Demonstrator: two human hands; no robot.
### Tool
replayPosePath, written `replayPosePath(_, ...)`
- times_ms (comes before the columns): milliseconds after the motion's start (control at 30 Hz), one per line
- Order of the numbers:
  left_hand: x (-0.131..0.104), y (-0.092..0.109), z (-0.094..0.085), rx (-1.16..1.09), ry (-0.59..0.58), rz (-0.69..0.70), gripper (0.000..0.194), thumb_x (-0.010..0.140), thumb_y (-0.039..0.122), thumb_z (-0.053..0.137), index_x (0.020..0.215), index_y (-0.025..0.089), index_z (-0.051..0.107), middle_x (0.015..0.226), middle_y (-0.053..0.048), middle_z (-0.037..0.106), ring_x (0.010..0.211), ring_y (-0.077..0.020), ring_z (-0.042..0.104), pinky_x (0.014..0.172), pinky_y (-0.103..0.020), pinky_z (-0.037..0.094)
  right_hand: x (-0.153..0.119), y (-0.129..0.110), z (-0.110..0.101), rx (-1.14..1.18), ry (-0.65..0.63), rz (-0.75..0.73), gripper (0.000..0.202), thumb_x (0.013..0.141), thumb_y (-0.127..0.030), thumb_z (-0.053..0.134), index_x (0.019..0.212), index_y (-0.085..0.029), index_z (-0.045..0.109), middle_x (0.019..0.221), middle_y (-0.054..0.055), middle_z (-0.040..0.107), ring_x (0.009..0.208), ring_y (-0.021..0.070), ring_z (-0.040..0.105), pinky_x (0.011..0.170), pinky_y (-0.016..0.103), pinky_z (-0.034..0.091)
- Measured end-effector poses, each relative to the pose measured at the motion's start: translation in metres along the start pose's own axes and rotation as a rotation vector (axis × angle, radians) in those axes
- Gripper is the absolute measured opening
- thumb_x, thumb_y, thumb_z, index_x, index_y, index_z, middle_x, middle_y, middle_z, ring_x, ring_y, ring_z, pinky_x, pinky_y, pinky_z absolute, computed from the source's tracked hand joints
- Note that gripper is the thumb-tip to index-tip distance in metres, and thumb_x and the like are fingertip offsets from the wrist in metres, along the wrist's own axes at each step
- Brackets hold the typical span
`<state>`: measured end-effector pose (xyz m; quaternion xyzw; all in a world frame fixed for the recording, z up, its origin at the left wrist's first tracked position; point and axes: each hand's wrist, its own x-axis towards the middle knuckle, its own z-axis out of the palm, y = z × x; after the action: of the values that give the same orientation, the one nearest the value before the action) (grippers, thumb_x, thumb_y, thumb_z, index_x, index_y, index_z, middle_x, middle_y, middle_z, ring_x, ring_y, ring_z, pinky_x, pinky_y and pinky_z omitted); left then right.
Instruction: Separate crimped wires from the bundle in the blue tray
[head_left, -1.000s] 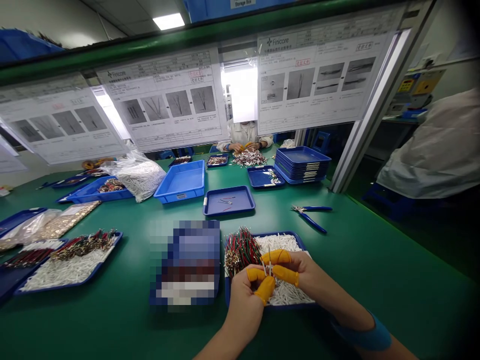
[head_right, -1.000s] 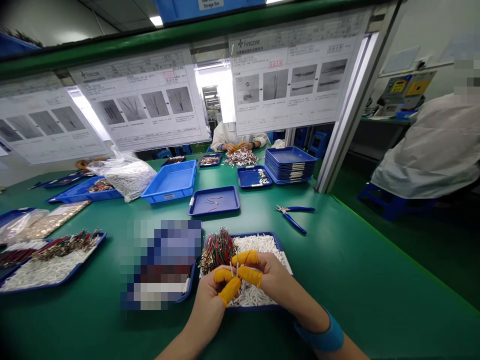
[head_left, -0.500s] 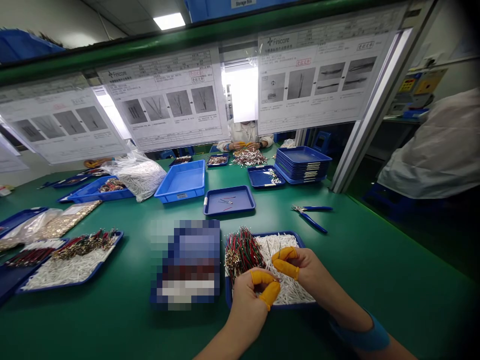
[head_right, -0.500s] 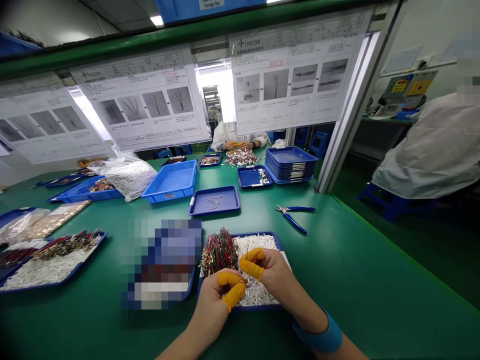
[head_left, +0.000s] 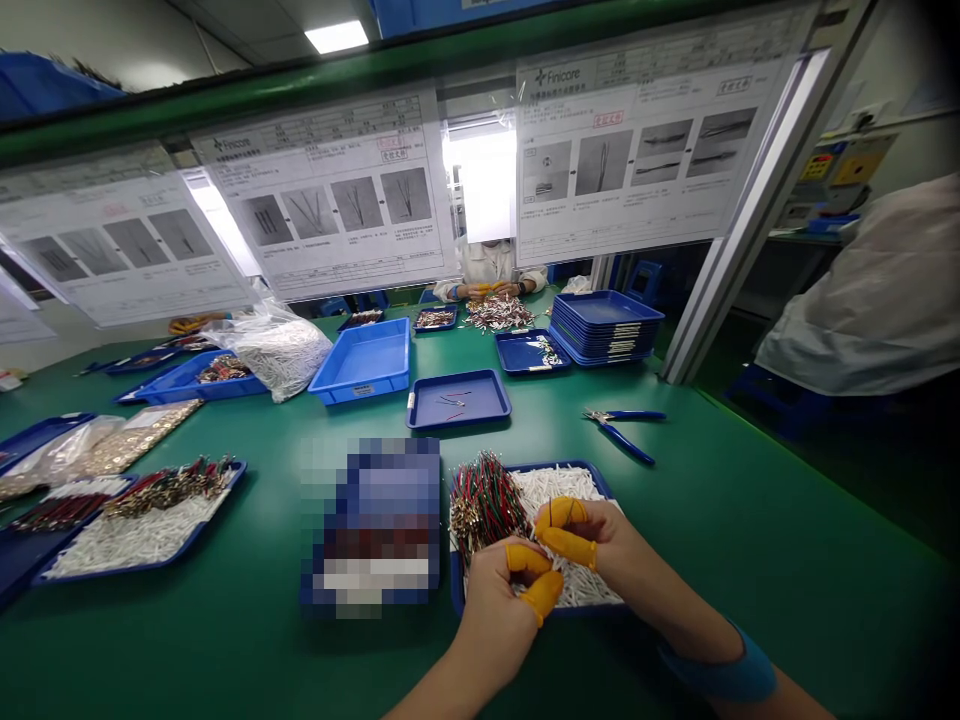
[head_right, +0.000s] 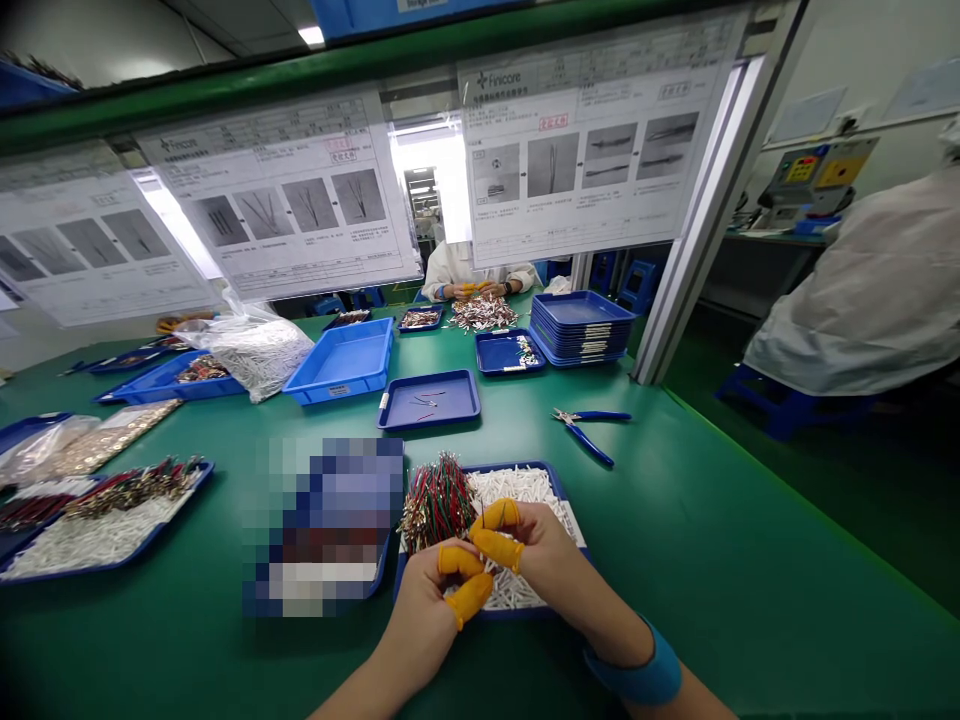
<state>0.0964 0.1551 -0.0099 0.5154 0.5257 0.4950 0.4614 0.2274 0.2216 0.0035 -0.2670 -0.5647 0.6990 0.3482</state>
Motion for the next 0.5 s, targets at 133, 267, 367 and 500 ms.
replayPosePath(133,0.0009,-0.0017,0.0003,0.002,-0.006,0.008,0.012,0.066,0.019,0.058,0.061,0.010,0.053,0.069,-0.004,0.049,0.060,-0.0097,0.041,0.056,-0.022,0.033,0.0010,0.0075,-0.0043,-0.100,-0.059,0.007,0.019,0.065,-0.027,0.072,0.069,-0.011,0.062,0.070,0.003,0.057,0.067,0.0105,0.051,0.064,0.021,0.042)
replayPosePath(267,0.0030,-0.0019,0.0007,0.000,-0.034,-0.001,0.015,0.066,0.021,0.060,0.061,0.010,0.052,0.065,-0.002,0.047,0.058,-0.0093,0.040,0.054,-0.022,0.032,0.0005,0.0106,-0.0039,-0.124,-0.069,0.012,0.020,0.066,-0.028,0.071,0.069,-0.011,0.061,0.070,0.003,0.056,0.066,0.0110,0.051,0.063,0.022,0.042)
replayPosePath(367,0.0042,-0.0015,-0.0004,-0.017,-0.005,0.004,0.020,0.066,0.025,0.062,0.060,0.010,0.051,0.068,-0.004,0.048,0.059,-0.0097,0.041,0.054,-0.022,0.034,0.0001,0.0073,-0.0022,-0.104,-0.050,0.043,0.025,0.063,-0.031,0.073,0.075,-0.012,0.061,0.074,0.004,0.058,0.070,0.0128,0.054,0.065,0.023,0.044)
replayPosePath(500,0.0050,-0.0035,-0.0033,-0.064,0.098,0.019,0.023,0.066,0.027,0.063,0.061,0.010,0.049,0.073,-0.006,0.051,0.064,-0.0110,0.045,0.058,-0.022,0.037,-0.0006,0.0028,-0.0047,-0.211,0.050,-0.041,0.030,0.069,-0.039,0.067,0.084,-0.013,0.060,0.083,0.006,0.059,0.079,0.0150,0.054,0.073,0.026,0.044)
